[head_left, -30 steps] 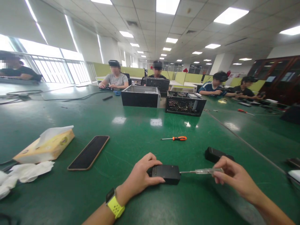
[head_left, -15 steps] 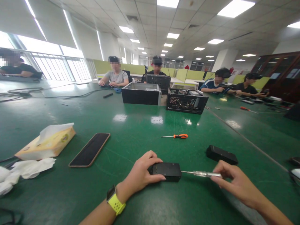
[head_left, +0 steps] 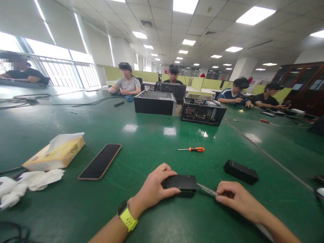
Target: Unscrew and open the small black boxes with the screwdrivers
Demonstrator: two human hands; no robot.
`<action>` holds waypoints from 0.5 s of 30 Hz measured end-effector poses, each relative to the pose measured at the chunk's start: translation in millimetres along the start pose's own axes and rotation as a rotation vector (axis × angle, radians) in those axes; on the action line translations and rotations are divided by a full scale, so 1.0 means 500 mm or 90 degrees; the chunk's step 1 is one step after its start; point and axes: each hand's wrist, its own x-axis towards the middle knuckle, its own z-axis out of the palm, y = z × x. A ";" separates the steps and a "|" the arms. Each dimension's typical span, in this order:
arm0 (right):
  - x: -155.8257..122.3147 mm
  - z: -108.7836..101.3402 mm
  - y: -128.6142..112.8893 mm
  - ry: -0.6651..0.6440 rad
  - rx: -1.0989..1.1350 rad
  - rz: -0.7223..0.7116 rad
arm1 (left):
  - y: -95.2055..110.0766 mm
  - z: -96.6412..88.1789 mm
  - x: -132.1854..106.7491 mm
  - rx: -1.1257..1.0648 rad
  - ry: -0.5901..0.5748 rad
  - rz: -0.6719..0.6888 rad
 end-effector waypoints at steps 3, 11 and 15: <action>-0.017 -0.026 0.035 0.032 0.198 0.097 | 0.004 -0.005 -0.001 0.026 -0.011 0.008; 0.002 -0.003 -0.005 0.039 0.575 0.143 | 0.006 -0.011 0.003 0.046 -0.030 0.010; 0.045 0.028 -0.045 0.032 0.619 0.132 | -0.001 -0.006 0.002 0.040 -0.027 0.009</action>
